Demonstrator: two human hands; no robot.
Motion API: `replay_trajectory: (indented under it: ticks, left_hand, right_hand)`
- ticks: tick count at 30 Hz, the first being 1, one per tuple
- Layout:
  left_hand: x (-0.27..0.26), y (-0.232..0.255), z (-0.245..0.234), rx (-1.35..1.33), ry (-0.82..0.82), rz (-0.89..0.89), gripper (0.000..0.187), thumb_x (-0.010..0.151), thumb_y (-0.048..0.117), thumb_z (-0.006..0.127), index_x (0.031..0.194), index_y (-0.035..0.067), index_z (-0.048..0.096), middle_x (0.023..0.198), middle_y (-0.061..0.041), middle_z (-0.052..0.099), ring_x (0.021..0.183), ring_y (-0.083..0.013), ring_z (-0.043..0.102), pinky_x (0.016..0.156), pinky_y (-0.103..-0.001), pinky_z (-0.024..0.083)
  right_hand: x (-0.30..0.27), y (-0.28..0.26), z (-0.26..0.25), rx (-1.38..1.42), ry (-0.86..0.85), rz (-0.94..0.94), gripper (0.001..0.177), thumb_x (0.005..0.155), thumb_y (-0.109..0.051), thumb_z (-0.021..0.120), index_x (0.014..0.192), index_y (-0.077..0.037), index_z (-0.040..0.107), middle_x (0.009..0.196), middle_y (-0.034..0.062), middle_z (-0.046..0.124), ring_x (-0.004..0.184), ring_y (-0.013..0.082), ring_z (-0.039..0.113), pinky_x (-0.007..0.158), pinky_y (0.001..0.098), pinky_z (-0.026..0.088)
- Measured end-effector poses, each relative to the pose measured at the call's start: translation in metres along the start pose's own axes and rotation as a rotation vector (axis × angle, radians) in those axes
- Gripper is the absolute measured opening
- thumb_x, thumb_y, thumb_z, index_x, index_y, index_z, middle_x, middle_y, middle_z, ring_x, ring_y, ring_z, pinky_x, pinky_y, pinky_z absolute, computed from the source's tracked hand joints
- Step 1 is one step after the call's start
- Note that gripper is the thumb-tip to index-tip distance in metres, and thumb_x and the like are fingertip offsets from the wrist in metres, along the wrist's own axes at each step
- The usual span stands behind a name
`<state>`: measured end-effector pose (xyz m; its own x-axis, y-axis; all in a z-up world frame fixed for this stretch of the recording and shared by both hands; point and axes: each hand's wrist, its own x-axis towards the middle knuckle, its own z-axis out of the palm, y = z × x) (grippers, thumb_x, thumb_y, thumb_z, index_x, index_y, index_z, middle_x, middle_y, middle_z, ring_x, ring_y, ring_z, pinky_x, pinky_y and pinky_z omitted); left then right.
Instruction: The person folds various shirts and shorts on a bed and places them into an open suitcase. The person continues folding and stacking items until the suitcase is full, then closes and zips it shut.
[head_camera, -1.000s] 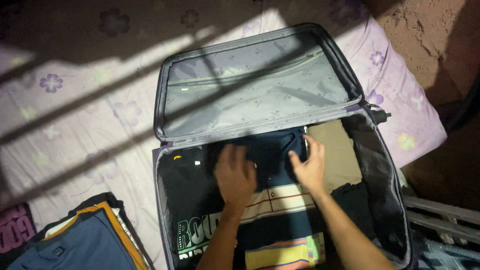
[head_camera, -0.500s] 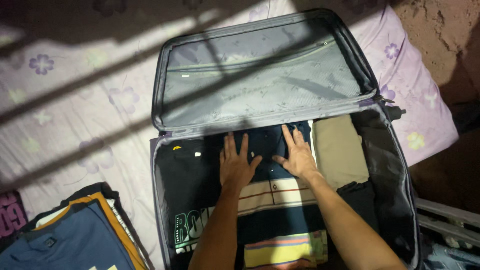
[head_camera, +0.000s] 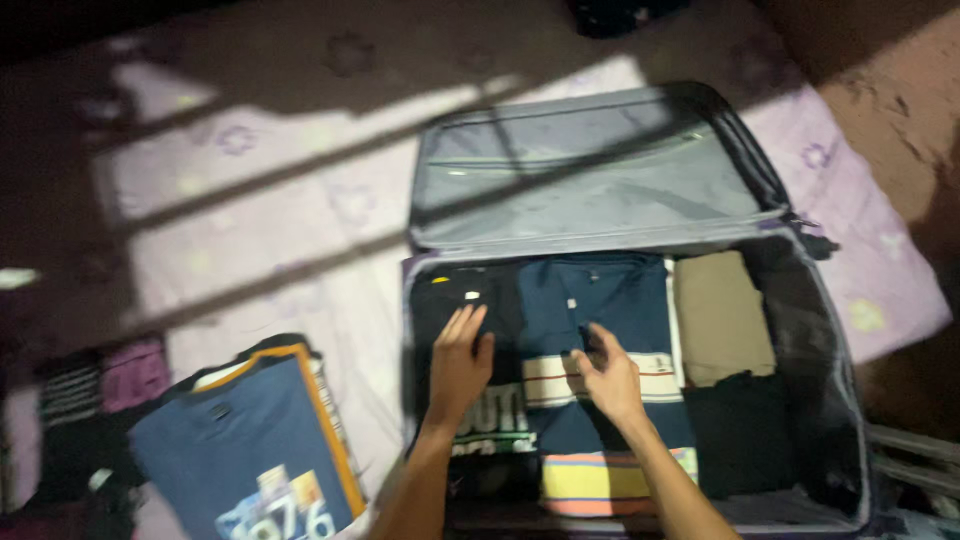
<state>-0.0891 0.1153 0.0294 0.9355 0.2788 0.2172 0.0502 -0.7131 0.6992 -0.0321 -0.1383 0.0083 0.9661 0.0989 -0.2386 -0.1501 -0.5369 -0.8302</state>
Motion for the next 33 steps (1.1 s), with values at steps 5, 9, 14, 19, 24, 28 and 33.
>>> replay_trajectory:
  ticks: [5, 9, 14, 19, 24, 28, 33]
  left_hand:
    - [-0.088, -0.065, -0.093, 0.224, 0.099, -0.181, 0.037, 0.092, 0.021, 0.064, 0.125, 0.005, 0.069, 0.127, -0.021, 0.069, 0.117, -0.0411, 0.063, 0.103, -0.049, 0.047]
    - [-0.173, -0.131, -0.154, 0.350, 0.301, -0.141, 0.035, 0.095, 0.018, 0.060, 0.125, 0.001, 0.066, 0.123, -0.021, 0.070, 0.111, -0.0422, 0.063, 0.100, -0.050, 0.048]
    - [-0.255, -0.195, -0.208, 0.437, 0.134, -0.548, 0.036, 0.091, 0.021, 0.059, 0.125, 0.009, 0.064, 0.123, -0.016, 0.069, 0.113, -0.0366, 0.065, 0.100, -0.046, 0.051]
    - [-0.315, -0.225, -0.238, 0.408, -0.021, -0.681, 0.049, 0.090, 0.020, 0.060, 0.138, 0.011, 0.056, 0.137, -0.016, 0.059, 0.125, -0.0389, 0.056, 0.099, -0.048, 0.049]
    - [-0.334, -0.229, -0.246, 0.287, -0.188, -0.776, 0.053, 0.088, 0.014, 0.059, 0.140, 0.018, 0.056, 0.158, -0.008, 0.044, 0.135, -0.0331, 0.050, 0.106, -0.050, 0.045]
    - [-0.329, -0.222, -0.255, 0.267, -0.208, -0.755, 0.054, 0.091, 0.016, 0.058, 0.145, 0.019, 0.053, 0.162, -0.006, 0.036, 0.141, -0.0328, 0.044, 0.111, -0.049, 0.040]
    - [-0.321, -0.201, -0.275, 0.241, -0.273, -0.769, 0.057, 0.093, 0.017, 0.056, 0.149, 0.018, 0.049, 0.165, -0.008, 0.031, 0.144, -0.0332, 0.040, 0.112, -0.053, 0.038]
  right_hand:
    - [-0.051, -0.031, 0.057, 0.028, -0.105, 0.029, 0.042, 0.088, -0.024, 0.073, 0.126, -0.008, 0.070, 0.101, 0.0088, 0.081, 0.089, 0.0170, 0.075, 0.080, 0.0310, 0.058]
    - [-0.092, -0.062, 0.118, 0.118, -0.213, -0.005, 0.034, 0.091, -0.023, 0.071, 0.122, -0.008, 0.071, 0.093, 0.0055, 0.081, 0.080, 0.0116, 0.071, 0.074, 0.0273, 0.057]
    - [-0.147, -0.083, 0.208, 0.288, -0.435, 0.084, 0.033, 0.090, -0.019, 0.073, 0.120, -0.006, 0.071, 0.088, 0.0055, 0.075, 0.076, 0.0120, 0.068, 0.069, 0.0286, 0.057]
    - [-0.203, -0.079, 0.287, 0.189, -0.576, 0.279, 0.036, 0.090, -0.023, 0.073, 0.121, -0.004, 0.072, 0.090, 0.0069, 0.075, 0.075, 0.0147, 0.069, 0.068, 0.0291, 0.055]
    - [-0.249, -0.040, 0.338, 0.236, -0.624, 0.696, 0.048, 0.091, -0.032, 0.076, 0.131, -0.008, 0.063, 0.101, 0.0096, 0.070, 0.092, 0.0211, 0.066, 0.083, 0.0389, 0.053]
    - [-0.270, -0.008, 0.363, 0.297, -0.566, 0.896, 0.043, 0.089, -0.027, 0.077, 0.126, -0.013, 0.061, 0.108, 0.0034, 0.070, 0.102, 0.0233, 0.065, 0.095, 0.0444, 0.050]
    - [-0.283, 0.005, 0.380, 0.487, -0.399, 0.955, 0.028, 0.088, -0.019, 0.079, 0.110, -0.009, 0.065, 0.096, 0.0074, 0.067, 0.091, 0.0242, 0.064, 0.090, 0.0434, 0.052]
